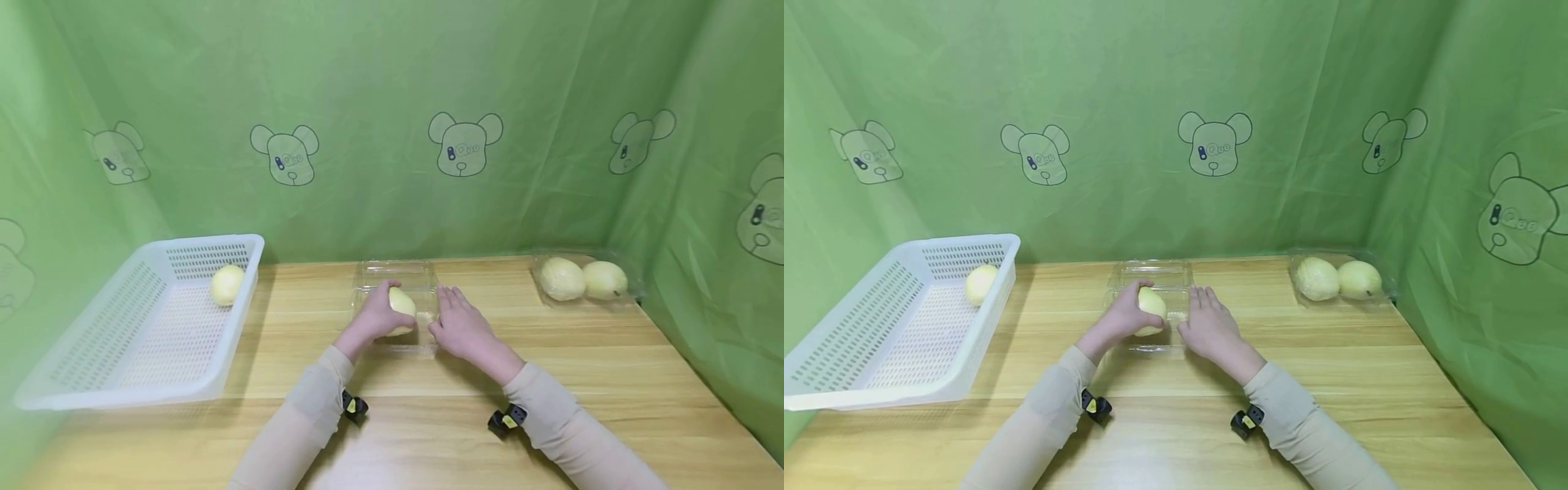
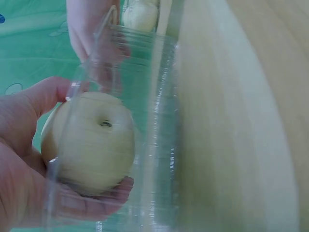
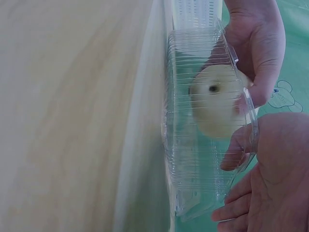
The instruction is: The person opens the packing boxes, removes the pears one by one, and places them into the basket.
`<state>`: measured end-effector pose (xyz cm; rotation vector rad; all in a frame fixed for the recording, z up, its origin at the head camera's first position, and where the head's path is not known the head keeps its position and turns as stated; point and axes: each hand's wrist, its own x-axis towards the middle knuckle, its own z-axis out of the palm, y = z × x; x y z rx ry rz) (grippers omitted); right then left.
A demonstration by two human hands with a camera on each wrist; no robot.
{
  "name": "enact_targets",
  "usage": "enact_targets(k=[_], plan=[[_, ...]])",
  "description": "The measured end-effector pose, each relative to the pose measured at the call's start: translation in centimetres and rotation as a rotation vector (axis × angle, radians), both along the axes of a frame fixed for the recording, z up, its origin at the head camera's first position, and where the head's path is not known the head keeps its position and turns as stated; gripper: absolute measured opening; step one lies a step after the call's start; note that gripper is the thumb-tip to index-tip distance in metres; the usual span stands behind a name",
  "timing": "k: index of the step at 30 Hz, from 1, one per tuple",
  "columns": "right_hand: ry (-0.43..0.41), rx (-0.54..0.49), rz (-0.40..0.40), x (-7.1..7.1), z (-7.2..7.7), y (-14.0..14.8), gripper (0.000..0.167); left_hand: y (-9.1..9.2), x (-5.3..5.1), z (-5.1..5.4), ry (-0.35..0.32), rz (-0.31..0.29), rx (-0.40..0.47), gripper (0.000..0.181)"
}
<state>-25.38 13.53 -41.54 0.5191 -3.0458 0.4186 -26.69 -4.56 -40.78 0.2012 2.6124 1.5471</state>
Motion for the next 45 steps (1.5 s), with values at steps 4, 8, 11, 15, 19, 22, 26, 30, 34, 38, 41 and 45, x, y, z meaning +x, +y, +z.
enact_targets(k=[4, 8, 11, 15, 19, 22, 26, 30, 34, 38, 41, 45], plan=[[0.001, 0.001, -0.002, -0.1, -0.1, 0.0, 0.072, -0.4, 0.1, 0.7, -0.009, -0.004, 0.041, 0.09], [0.006, 0.0, -0.005, -0.3, -0.3, 0.1, 0.073, -0.9, 0.3, 1.5, -0.002, 0.002, 0.032, 0.09], [0.011, 0.002, -0.006, -0.4, -0.4, 0.1, 0.072, -1.2, 0.3, 2.0, 0.0, 0.006, 0.026, 0.089], [0.009, 0.003, -0.004, -0.4, -0.4, 0.1, 0.072, -1.6, 0.4, 2.5, 0.014, 0.012, 0.026, 0.088], [0.009, 0.0, -0.001, -0.3, -0.4, 0.1, 0.072, -2.0, 0.4, 3.0, 0.041, 0.026, 0.019, 0.088], [0.013, -0.004, 0.001, -0.3, -0.5, 0.1, 0.072, -2.4, 0.4, 3.4, 0.046, 0.031, 0.043, 0.088], [0.014, -0.01, 0.003, -0.3, -0.5, 0.1, 0.072, -3.0, 0.4, 3.9, 0.043, 0.044, 0.086, 0.088], [0.014, -0.008, 0.007, -0.3, -0.5, 0.1, 0.071, -3.5, 0.5, 4.5, 0.041, 0.061, 0.109, 0.088], [0.007, -0.003, 0.007, -0.3, -0.5, 0.1, 0.07, -4.1, 0.4, 4.9, 0.04, 0.072, 0.127, 0.089], [0.001, -0.01, 0.005, -0.3, -0.4, 0.1, 0.07, -4.6, 0.4, 5.3, 0.034, 0.08, 0.149, 0.088], [0.002, -0.01, 0.005, -0.2, -0.4, 0.1, 0.071, -5.1, 0.5, 5.6, 0.04, 0.087, 0.158, 0.087], [0.001, -0.007, 0.005, -0.3, -0.4, 0.1, 0.071, -5.8, 0.5, 5.9, 0.045, 0.096, 0.177, 0.087]])
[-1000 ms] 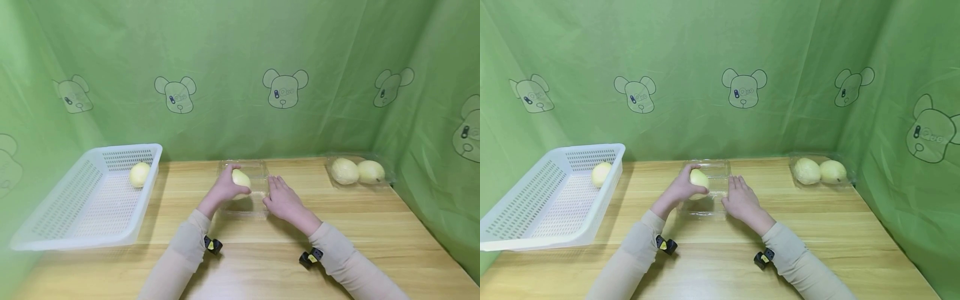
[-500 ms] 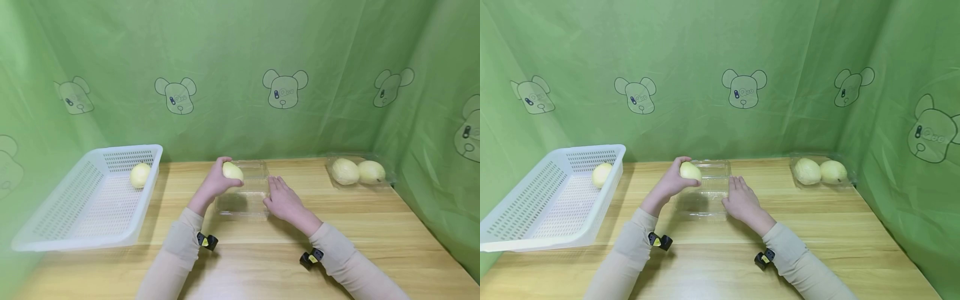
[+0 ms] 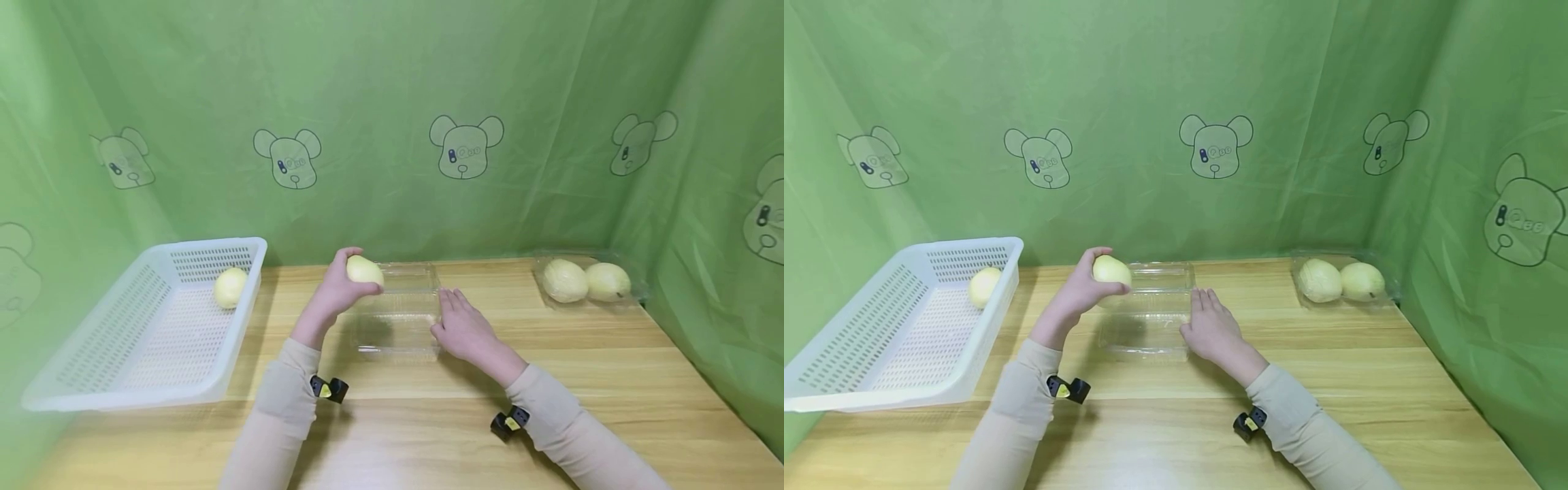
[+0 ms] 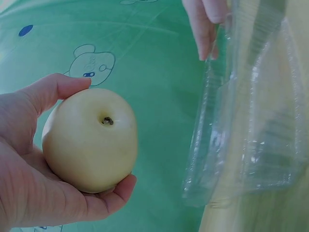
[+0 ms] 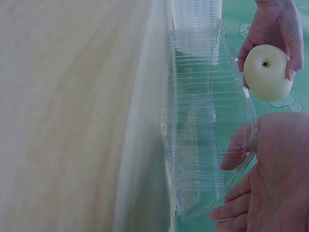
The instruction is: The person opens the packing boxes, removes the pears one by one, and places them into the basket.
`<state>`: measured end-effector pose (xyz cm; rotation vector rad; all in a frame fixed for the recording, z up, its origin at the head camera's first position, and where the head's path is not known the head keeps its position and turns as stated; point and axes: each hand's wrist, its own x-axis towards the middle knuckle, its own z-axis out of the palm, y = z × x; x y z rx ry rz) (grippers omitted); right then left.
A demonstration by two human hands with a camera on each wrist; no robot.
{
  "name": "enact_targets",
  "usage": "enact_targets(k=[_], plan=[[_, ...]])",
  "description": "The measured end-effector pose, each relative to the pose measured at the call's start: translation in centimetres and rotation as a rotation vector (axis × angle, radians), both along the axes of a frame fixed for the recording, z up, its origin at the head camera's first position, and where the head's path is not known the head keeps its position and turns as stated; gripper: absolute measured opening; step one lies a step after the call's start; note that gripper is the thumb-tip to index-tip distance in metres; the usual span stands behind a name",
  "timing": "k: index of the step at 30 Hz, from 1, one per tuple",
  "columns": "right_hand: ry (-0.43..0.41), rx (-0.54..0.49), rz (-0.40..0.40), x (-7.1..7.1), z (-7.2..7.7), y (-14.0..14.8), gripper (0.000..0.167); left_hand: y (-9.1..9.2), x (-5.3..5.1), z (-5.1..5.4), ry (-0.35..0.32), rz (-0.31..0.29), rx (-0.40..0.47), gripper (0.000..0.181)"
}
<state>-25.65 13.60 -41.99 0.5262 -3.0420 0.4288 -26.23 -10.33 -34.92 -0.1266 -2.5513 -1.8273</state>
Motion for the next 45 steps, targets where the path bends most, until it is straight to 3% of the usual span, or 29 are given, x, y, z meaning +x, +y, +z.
enact_targets(k=[19, 27, 45], plan=[[0.004, 0.0, 0.006, 0.0, 0.0, 0.1, 0.07, -2.9, 0.5, 1.9, -0.013, 0.077, 0.058, 0.087], [0.003, -0.01, 0.005, 0.1, 0.0, 0.1, 0.071, -4.4, 0.6, 2.3, 0.003, 0.137, 0.062, 0.086], [0.002, -0.023, 0.003, 0.0, 0.0, 0.1, 0.071, -6.7, 0.9, 2.9, -0.003, 0.211, 0.059, 0.089]])
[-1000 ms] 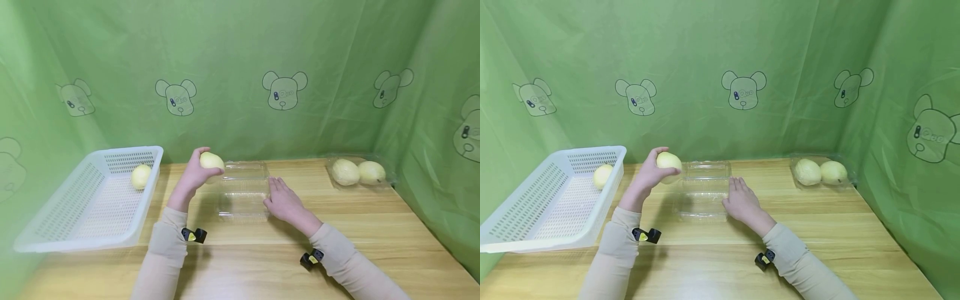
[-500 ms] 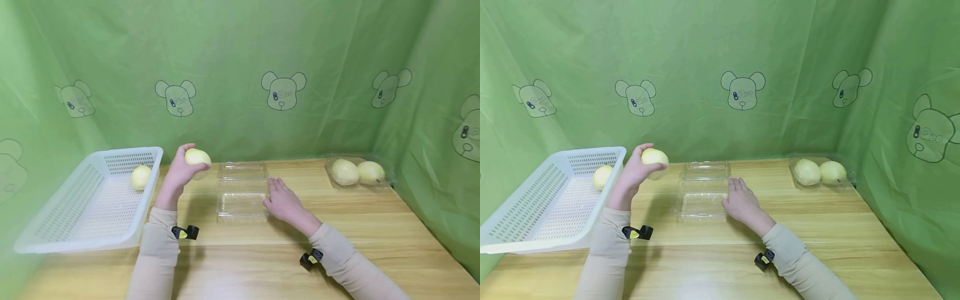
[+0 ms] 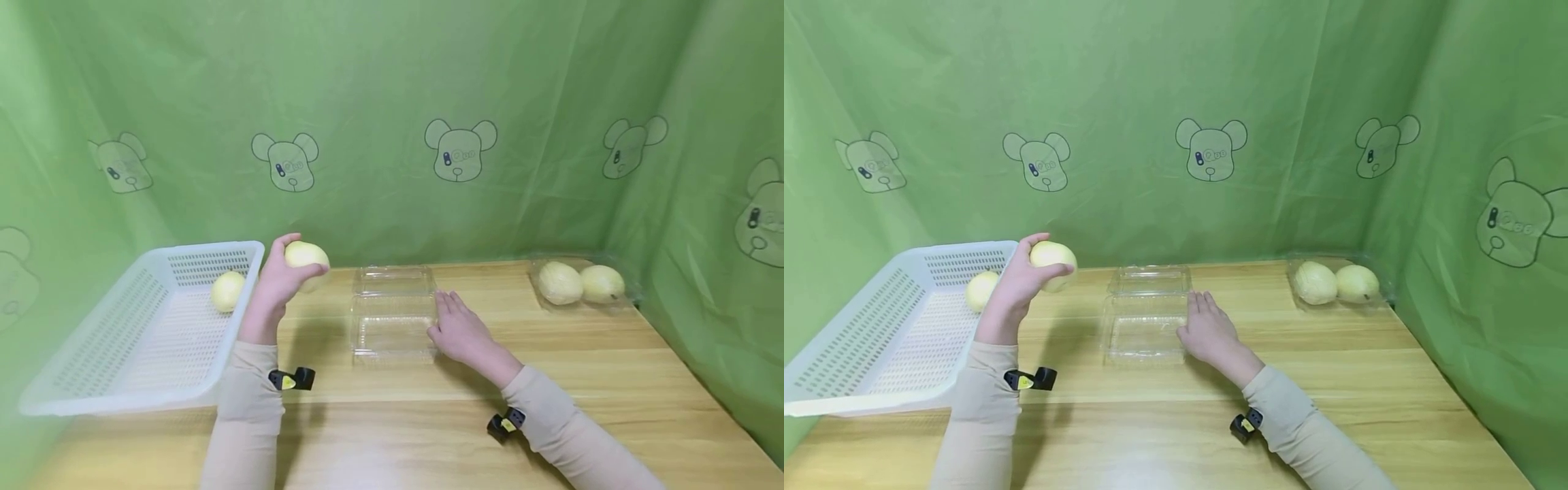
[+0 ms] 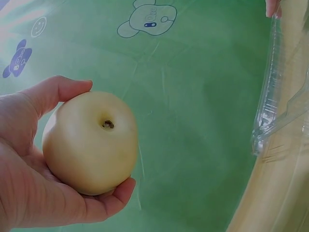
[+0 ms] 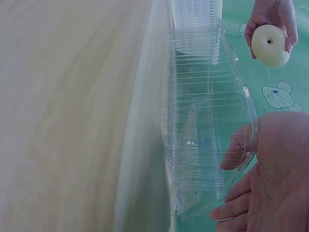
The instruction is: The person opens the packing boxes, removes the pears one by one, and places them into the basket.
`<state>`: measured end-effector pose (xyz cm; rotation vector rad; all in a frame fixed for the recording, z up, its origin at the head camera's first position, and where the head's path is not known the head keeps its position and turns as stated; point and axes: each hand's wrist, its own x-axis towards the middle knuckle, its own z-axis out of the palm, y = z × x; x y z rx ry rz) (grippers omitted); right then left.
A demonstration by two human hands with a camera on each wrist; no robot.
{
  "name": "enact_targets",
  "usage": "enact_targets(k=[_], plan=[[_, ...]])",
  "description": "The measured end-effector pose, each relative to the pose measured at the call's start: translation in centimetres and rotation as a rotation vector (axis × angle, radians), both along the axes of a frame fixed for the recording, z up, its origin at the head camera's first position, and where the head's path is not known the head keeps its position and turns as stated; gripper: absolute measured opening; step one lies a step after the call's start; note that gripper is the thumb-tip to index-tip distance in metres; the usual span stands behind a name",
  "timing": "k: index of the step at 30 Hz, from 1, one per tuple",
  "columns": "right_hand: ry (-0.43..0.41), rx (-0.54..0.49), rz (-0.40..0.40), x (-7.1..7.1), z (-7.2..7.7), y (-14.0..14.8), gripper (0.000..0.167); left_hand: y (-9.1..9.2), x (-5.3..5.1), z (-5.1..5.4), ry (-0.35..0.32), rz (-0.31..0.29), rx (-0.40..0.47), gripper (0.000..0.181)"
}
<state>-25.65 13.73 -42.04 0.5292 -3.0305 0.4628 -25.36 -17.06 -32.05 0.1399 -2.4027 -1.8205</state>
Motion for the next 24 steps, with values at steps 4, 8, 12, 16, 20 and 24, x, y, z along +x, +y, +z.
enact_targets(k=[4, 8, 12, 16, 20, 24], plan=[[0.003, 0.002, 0.002, 0.1, 0.0, -0.1, 0.071, -0.4, 0.2, 0.1, 0.006, 0.01, 0.023, 0.09], [0.006, 0.005, 0.004, 0.0, -0.1, -0.3, 0.071, -0.9, 0.5, 0.4, 0.002, 0.02, 0.006, 0.09], [0.005, 0.009, -0.003, 0.0, -0.2, -0.3, 0.071, -1.4, 0.8, 1.0, -0.002, 0.019, -0.018, 0.091], [0.006, 0.011, -0.005, 0.1, -0.1, -0.3, 0.071, -1.9, 1.2, 1.7, 0.006, 0.022, -0.006, 0.092], [0.003, 0.01, -0.006, 0.2, 0.1, -0.2, 0.071, -2.5, 1.5, 2.2, 0.009, 0.033, -0.032, 0.092], [0.005, 0.01, -0.006, 0.2, 0.1, -0.1, 0.071, -3.1, 1.7, 2.6, 0.024, 0.034, -0.05, 0.092]])
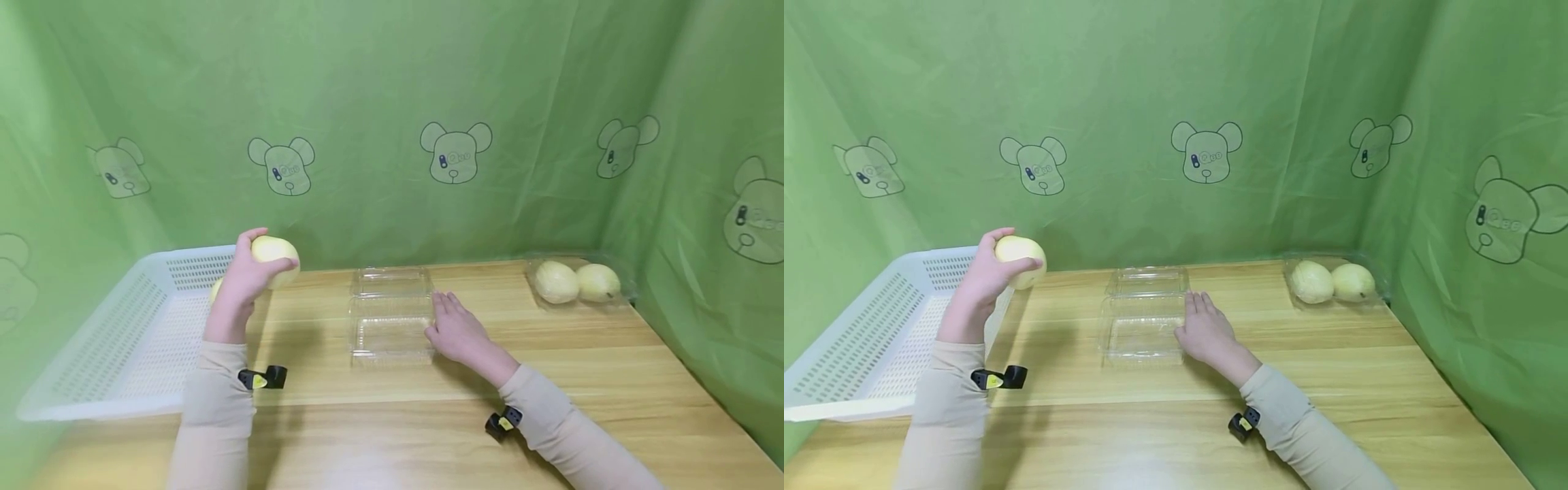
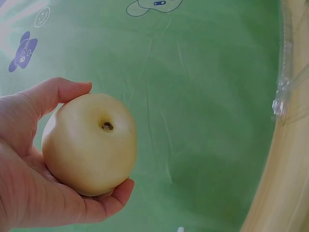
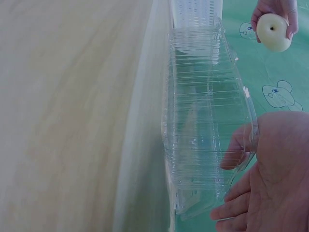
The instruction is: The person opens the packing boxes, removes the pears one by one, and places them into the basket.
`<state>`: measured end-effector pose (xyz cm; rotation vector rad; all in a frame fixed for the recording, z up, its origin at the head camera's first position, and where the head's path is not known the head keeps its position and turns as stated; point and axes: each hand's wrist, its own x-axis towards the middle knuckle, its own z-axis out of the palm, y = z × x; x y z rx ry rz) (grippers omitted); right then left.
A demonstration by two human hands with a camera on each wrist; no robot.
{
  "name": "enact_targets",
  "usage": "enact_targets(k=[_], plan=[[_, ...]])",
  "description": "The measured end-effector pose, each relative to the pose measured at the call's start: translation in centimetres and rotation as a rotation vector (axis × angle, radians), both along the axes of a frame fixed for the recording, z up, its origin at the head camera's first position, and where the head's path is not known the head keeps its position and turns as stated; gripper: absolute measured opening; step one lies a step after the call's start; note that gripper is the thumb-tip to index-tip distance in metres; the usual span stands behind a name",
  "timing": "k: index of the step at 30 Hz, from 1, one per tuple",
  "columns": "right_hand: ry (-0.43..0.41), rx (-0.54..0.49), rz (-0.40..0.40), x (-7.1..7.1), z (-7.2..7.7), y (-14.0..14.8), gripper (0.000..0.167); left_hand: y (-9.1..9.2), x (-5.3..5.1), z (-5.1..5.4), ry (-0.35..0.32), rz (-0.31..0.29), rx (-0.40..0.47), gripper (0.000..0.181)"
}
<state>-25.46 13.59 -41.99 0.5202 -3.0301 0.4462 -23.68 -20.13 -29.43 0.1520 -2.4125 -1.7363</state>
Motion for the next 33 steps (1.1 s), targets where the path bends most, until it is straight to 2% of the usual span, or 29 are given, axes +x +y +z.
enact_targets(k=[6, 14, 24, 33], plan=[[-0.001, -0.004, -0.004, 0.0, 0.0, 0.0, 0.071, -0.7, 0.2, 0.8, 0.027, 0.02, -0.021, 0.092], [-0.006, 0.0, -0.007, -0.1, -0.2, 0.1, 0.07, -1.9, 0.4, 1.3, 0.007, 0.036, -0.067, 0.094], [-0.015, -0.008, -0.007, -0.4, -0.4, 0.1, 0.07, -3.3, 0.3, 1.3, -0.006, 0.045, -0.104, 0.094], [-0.021, -0.012, -0.013, -0.4, -0.3, 0.0, 0.071, -5.0, 0.0, 1.6, 0.002, 0.078, -0.158, 0.092]])
